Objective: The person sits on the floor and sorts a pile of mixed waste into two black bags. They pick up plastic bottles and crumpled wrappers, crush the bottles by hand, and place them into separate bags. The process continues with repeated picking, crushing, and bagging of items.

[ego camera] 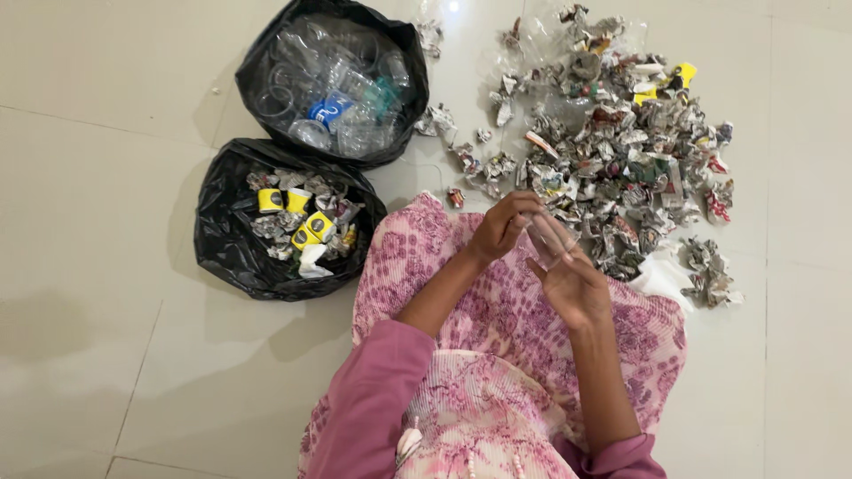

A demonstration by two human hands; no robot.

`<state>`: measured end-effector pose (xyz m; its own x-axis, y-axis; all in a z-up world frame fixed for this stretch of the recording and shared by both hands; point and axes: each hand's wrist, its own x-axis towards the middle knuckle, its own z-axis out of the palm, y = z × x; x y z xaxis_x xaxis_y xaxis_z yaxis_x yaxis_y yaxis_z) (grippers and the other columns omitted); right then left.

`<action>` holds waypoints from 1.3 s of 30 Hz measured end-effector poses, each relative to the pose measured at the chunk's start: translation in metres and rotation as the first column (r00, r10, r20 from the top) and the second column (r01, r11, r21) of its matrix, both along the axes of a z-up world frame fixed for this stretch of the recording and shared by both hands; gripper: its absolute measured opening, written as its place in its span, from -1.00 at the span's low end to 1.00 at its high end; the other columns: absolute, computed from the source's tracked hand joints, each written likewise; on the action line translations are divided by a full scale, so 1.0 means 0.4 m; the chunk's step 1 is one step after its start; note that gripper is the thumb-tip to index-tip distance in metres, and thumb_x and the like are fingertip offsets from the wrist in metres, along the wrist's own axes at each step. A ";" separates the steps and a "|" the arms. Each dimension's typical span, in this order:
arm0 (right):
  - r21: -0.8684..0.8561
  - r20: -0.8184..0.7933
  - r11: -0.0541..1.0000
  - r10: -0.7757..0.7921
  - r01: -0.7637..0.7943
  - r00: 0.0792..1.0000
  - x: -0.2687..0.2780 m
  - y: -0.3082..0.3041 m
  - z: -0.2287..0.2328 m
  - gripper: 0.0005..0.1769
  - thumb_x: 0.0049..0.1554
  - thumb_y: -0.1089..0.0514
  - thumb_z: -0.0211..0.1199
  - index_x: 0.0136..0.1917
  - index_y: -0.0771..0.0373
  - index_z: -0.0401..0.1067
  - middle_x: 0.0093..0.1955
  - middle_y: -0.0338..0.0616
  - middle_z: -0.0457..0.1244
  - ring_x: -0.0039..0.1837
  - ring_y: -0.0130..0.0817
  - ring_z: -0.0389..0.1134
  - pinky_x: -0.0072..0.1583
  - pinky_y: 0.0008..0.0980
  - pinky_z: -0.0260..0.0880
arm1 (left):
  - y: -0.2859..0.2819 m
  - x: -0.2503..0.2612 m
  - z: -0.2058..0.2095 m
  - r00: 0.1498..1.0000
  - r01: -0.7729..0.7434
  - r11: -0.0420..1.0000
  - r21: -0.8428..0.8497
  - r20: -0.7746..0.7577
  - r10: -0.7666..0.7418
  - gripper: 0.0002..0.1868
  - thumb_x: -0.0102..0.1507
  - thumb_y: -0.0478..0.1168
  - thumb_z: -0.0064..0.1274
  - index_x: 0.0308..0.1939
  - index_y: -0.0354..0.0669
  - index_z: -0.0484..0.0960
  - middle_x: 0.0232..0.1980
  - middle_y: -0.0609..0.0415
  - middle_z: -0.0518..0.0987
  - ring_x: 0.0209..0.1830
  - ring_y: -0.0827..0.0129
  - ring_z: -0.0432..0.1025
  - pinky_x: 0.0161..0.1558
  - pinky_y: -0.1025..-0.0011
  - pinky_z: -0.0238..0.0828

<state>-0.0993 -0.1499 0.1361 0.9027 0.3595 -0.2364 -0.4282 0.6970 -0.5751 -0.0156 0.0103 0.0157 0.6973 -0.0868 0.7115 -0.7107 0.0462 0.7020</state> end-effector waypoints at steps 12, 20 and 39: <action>-0.617 0.422 0.685 -0.128 0.388 0.897 -0.015 0.060 -0.036 -0.19 0.09 0.30 0.30 0.55 0.26 0.08 0.68 0.03 0.00 0.70 -0.14 -0.04 0.61 -0.13 0.05 | 0.010 0.068 -0.046 0.831 -0.359 0.710 -0.606 -0.554 -0.052 -0.47 0.53 0.18 -0.43 0.11 -0.16 0.45 0.00 -0.08 0.61 -0.06 0.23 0.57 -0.14 0.33 0.68; -0.841 0.497 0.356 0.211 0.407 0.842 0.194 0.215 -0.118 -0.03 0.06 0.23 0.46 0.56 0.24 -0.05 0.51 0.17 0.06 0.50 -0.01 0.17 0.49 -0.09 0.23 | 0.027 0.049 -0.016 0.737 -0.179 0.643 -0.745 -0.535 -0.414 -0.52 0.53 0.12 -0.39 0.20 -0.24 0.24 0.22 -0.16 0.48 0.18 0.13 0.51 0.06 0.24 0.67; -0.858 0.513 0.344 0.558 0.381 0.652 0.745 0.702 -0.091 -0.13 -0.03 -0.01 0.54 0.40 0.25 0.16 0.27 0.00 0.29 0.30 -0.03 0.37 0.27 -0.05 0.45 | -0.175 0.128 -0.108 0.541 0.129 0.893 -0.431 -0.724 -0.428 -0.73 0.42 -0.05 -0.12 0.15 0.01 0.35 0.03 0.22 0.43 0.01 0.43 0.31 0.00 0.33 0.27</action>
<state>0.1987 0.1308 0.0997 0.8803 0.4493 0.1522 0.3637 -0.4333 -0.8246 0.0358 -0.0596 -0.0277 0.9574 -0.2760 -0.0845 0.2049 0.4438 0.8724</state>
